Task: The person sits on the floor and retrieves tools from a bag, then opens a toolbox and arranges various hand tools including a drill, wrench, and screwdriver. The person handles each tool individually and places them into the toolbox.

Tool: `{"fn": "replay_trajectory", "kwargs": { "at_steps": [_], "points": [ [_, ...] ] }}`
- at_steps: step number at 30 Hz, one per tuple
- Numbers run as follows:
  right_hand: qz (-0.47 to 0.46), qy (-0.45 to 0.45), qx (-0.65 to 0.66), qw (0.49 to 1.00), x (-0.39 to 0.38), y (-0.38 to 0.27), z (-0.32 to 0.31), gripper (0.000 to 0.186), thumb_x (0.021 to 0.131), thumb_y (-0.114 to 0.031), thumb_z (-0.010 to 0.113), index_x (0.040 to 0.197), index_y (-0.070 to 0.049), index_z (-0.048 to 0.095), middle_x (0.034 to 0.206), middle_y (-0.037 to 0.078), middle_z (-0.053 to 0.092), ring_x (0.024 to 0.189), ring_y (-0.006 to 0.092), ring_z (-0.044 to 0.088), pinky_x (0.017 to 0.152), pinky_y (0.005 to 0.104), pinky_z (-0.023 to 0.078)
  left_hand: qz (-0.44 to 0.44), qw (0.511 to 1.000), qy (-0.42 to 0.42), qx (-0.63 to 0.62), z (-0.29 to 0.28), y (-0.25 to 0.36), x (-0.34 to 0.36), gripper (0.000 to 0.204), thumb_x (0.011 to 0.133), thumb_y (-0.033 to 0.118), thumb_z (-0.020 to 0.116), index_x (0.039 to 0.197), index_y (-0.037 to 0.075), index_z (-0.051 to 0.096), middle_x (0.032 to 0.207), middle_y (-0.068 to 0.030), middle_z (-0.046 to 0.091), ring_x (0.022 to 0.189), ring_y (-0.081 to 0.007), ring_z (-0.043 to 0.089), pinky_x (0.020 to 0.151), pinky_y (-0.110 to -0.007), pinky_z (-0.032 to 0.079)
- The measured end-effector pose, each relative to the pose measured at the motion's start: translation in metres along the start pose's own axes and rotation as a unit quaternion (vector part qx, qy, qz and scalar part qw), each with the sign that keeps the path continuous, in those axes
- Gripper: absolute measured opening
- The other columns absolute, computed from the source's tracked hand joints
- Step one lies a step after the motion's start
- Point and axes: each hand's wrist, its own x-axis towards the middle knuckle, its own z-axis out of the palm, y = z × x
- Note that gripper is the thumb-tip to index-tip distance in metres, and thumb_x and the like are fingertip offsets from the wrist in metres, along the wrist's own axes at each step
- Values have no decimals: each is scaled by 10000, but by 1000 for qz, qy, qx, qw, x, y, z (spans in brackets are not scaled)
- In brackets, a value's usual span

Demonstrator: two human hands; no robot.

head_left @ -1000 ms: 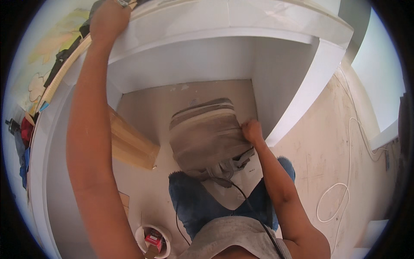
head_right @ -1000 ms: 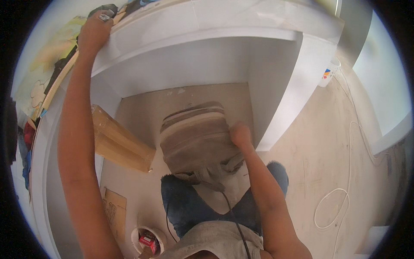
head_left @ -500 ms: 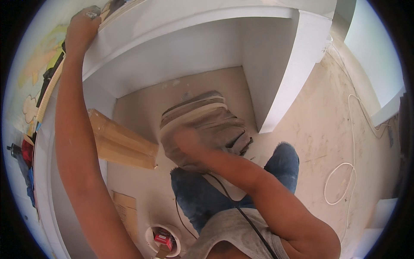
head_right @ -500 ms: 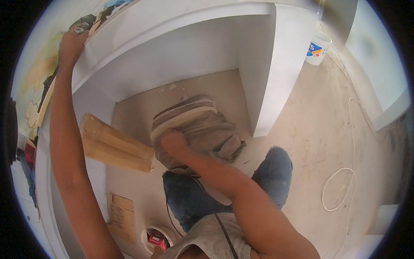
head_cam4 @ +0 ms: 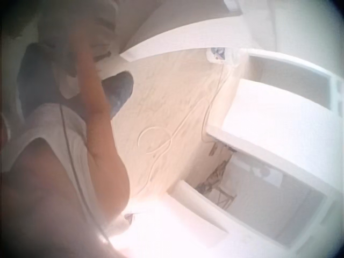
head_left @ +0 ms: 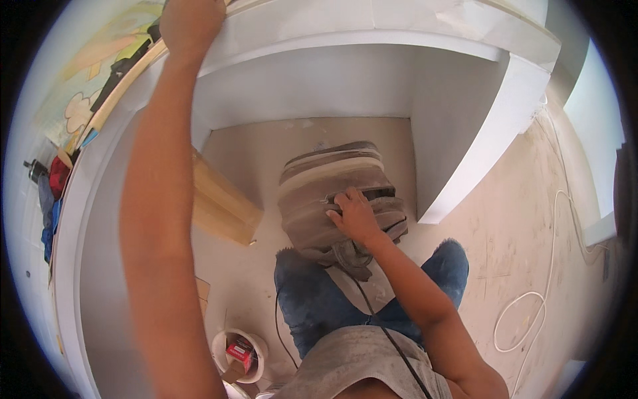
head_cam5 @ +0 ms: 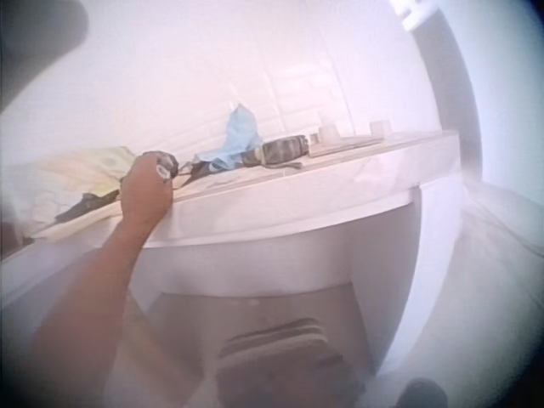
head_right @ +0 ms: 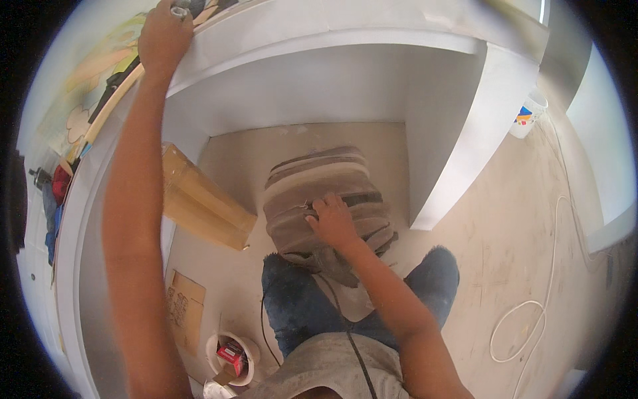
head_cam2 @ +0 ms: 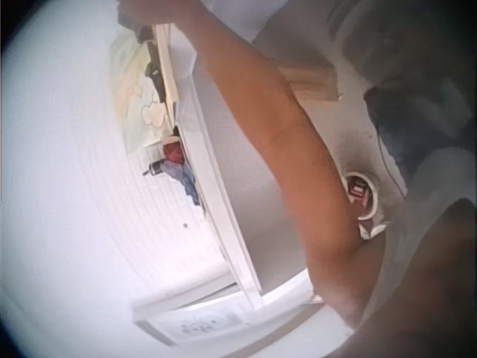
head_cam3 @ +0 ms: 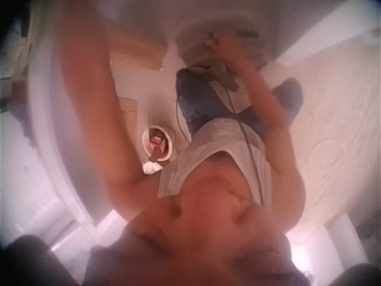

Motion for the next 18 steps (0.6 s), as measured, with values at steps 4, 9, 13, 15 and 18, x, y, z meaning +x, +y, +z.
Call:
{"fn": "replay_trajectory", "kwargs": {
  "at_steps": [4, 9, 13, 15, 18],
  "points": [
    [16, 22, 36, 999, -16, 12, -13, 273, 864, -146, 740, 1085, -31, 630, 1007, 168, 596, 1009, 392, 591, 889, 486, 479, -66, 993, -36, -90, -56, 50, -81, 362, 874, 273, 719, 1181, 86, 673, 1108, -162, 706, 1055, -368, 666, 899, -450, 535],
    [-41, 76, -3, 996, -33, 3, -5, 202, 870, -111, 708, 1042, -35, 635, 995, 151, 597, 979, 371, 592, 871, 463, 488, -134, 876, -429, -173, -63, 107, -275, 449, 809, 299, 800, 1167, 53, 687, 961, -209, 729, 935, -397, 701, 851, -453, 547],
    [-64, 79, -32, 994, -43, -1, 0, 199, 839, -75, 699, 1022, -36, 632, 998, 145, 595, 958, 352, 591, 864, 439, 494, -273, 786, -517, -199, -66, 140, -364, 481, 789, 349, 821, 1153, 61, 693, 974, -216, 727, 968, -398, 699, 852, -457, 544],
    [-86, 105, -48, 990, -43, 2, 0, 151, 842, -114, 680, 962, -53, 614, 960, 121, 573, 937, 327, 589, 828, 429, 500, -316, 774, -519, -181, -67, 155, -375, 468, 794, 340, 813, 1149, 62, 687, 1007, -215, 726, 994, -402, 693, 865, -472, 539],
    [-79, 89, -58, 991, -48, 8, -5, 152, 836, -103, 675, 958, -40, 610, 979, 133, 582, 949, 338, 589, 853, 433, 499, -330, 772, -515, -173, -67, 177, -366, 456, 807, 324, 795, 1155, 57, 670, 1062, -216, 723, 1035, -411, 681, 894, -490, 531]
  ]
}}
